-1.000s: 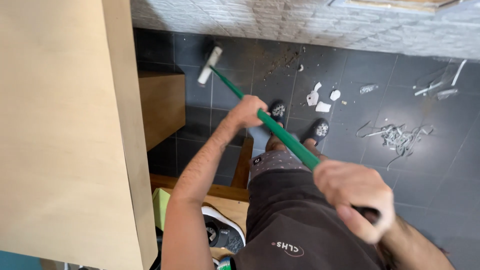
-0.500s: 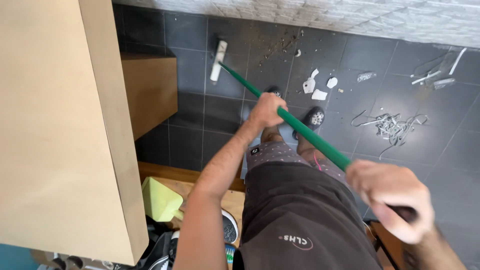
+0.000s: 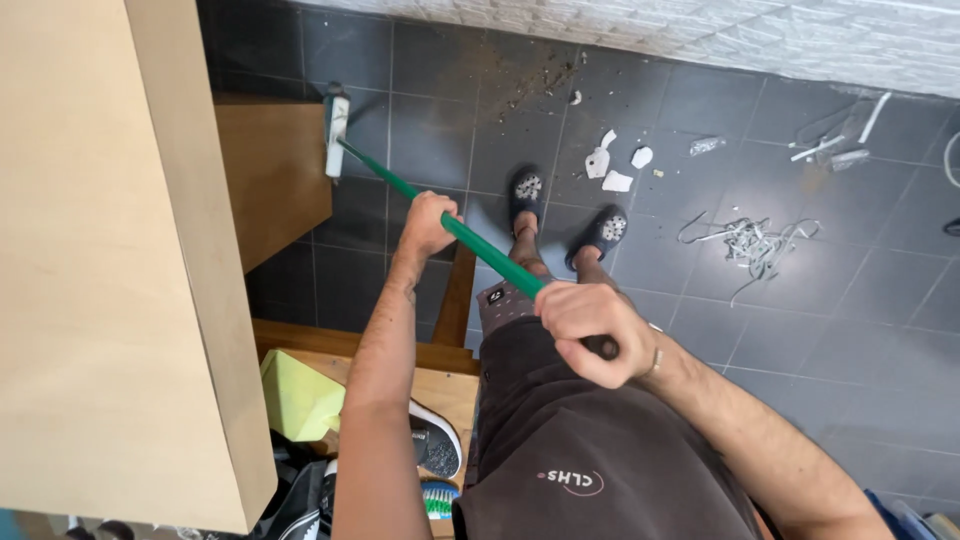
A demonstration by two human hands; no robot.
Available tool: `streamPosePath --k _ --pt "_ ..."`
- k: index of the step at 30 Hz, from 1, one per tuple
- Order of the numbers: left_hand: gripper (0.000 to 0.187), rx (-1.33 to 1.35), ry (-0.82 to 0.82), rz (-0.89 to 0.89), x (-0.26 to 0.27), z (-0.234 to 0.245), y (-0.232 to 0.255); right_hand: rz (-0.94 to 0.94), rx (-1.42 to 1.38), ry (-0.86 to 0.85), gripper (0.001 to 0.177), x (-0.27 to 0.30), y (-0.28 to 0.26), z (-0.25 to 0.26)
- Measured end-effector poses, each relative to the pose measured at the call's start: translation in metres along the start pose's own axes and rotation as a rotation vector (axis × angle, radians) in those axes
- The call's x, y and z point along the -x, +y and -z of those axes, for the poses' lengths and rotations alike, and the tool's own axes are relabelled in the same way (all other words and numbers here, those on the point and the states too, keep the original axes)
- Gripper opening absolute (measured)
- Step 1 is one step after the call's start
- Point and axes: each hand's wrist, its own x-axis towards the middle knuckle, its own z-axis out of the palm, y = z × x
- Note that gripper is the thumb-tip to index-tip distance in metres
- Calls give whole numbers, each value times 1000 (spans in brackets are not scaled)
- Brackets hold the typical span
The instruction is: Sweeping white debris on a tiled floor using a long-handled squeegee
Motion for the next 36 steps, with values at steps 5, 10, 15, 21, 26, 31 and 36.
streamPosePath --k 5,10,15,21,26,31,36 --pt "27 243 316 -94 -43 -102 69 -154 82 68 39 0 -68 42" --pt "25 298 185 -13 -81 -10 232 -289 212 -66 36 -25 -152 85" --pt "27 414 70 33 -98 55 232 -212 149 -78 41 -52 -134 101" --pt "17 103 256 -17 -145 80 75 -61 132 -31 26 -83 -34 105" --pt "13 -29 198 -160 -183 56 -36 -90 207 60 38 -85 24 83" --pt "19 -150 -137 -106 -194 30 44 -211 321 186 33 -59 -29 89" --pt "30 10 -150 -159 -173 18 182 -227 302 321 28 -34 -112 85"
